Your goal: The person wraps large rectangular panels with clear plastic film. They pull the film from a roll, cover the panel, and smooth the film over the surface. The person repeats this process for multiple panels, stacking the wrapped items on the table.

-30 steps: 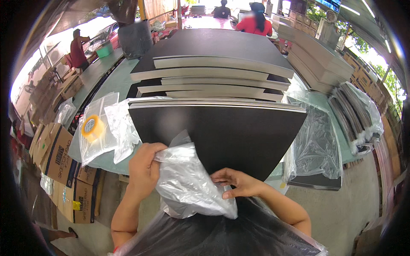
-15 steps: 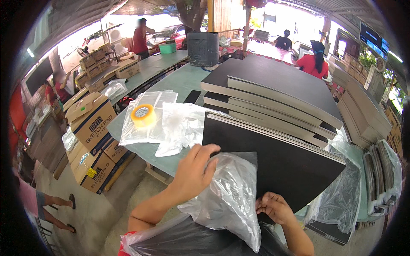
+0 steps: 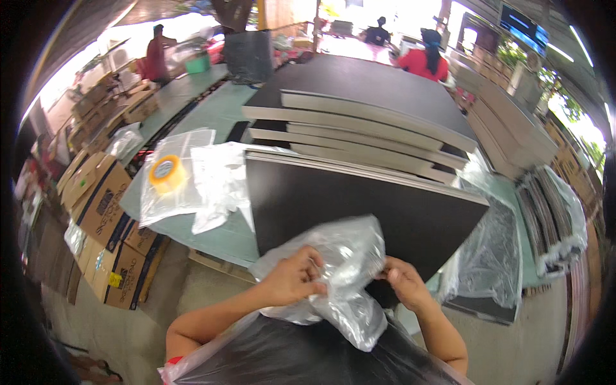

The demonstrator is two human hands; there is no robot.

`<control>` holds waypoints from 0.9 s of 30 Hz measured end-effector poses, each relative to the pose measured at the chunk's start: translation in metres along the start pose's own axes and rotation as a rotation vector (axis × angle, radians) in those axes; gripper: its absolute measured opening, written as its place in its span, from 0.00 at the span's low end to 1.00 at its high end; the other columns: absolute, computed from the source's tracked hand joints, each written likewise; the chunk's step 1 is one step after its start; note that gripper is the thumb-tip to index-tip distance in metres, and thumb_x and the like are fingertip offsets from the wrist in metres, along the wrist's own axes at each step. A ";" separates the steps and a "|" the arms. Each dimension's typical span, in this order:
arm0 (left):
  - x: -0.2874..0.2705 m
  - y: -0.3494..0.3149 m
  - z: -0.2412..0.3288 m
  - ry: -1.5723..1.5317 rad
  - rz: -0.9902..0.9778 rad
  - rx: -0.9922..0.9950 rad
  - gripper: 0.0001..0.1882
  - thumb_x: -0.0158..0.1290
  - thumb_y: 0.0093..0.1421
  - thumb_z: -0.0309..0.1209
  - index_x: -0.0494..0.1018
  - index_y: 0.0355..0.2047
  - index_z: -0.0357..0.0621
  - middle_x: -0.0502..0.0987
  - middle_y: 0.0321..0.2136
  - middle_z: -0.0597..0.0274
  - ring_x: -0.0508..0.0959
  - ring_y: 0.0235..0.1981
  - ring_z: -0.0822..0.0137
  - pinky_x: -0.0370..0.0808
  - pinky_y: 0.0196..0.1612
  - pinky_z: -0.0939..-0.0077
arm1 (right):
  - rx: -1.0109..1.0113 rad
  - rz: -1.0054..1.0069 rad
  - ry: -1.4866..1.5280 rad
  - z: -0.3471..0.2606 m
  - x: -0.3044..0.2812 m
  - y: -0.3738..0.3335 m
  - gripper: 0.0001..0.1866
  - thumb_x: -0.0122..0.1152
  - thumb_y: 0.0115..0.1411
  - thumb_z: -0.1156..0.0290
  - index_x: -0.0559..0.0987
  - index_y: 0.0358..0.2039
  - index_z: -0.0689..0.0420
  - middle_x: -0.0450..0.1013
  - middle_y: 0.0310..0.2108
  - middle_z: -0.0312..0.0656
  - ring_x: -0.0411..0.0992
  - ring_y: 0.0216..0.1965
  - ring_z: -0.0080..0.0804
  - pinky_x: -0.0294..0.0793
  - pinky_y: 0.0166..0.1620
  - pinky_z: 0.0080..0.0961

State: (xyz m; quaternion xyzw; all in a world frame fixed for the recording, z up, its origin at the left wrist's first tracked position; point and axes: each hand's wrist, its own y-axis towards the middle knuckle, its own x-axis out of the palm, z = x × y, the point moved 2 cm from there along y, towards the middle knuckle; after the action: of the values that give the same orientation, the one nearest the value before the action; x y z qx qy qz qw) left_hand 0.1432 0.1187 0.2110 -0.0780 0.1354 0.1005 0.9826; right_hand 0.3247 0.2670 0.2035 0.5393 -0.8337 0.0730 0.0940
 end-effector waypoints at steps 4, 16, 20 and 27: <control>0.014 0.014 -0.005 -0.155 -0.064 -0.012 0.22 0.60 0.43 0.30 0.59 0.34 0.40 0.68 0.22 0.64 0.69 0.23 0.77 0.67 0.26 0.84 | 0.168 -0.153 -0.164 0.032 0.007 -0.002 0.19 0.62 0.46 0.64 0.72 0.35 0.64 0.71 0.31 0.40 0.68 0.34 0.22 0.66 0.39 0.21; 0.032 0.014 0.012 0.138 -0.010 0.194 0.29 0.55 0.45 0.27 0.56 0.47 0.45 0.69 0.21 0.61 0.70 0.22 0.71 0.68 0.28 0.78 | 0.056 0.171 0.293 0.019 -0.001 0.003 0.15 0.60 0.49 0.64 0.69 0.13 0.56 0.62 0.14 0.29 0.56 0.17 0.13 0.53 0.19 0.15; 0.029 0.015 0.013 0.042 -0.072 0.170 0.22 0.53 0.47 0.27 0.61 0.43 0.45 0.70 0.29 0.60 0.72 0.24 0.71 0.68 0.26 0.78 | 0.092 -0.060 -0.141 0.006 0.013 -0.005 0.12 0.61 0.47 0.67 0.75 0.26 0.63 0.70 0.21 0.37 0.65 0.22 0.19 0.63 0.24 0.19; 0.033 0.018 0.018 0.122 0.016 0.329 0.21 0.53 0.47 0.30 0.63 0.43 0.44 0.71 0.35 0.55 0.73 0.28 0.62 0.70 0.30 0.74 | 0.160 0.062 -0.086 0.000 0.009 -0.003 0.10 0.56 0.52 0.68 0.75 0.27 0.62 0.71 0.22 0.34 0.65 0.25 0.15 0.64 0.28 0.14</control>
State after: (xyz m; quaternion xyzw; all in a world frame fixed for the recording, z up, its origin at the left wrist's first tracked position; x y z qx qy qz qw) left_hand 0.1751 0.1449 0.2171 0.0789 0.2101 0.0800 0.9712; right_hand 0.3237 0.2575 0.2061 0.5217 -0.8447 0.1190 0.0127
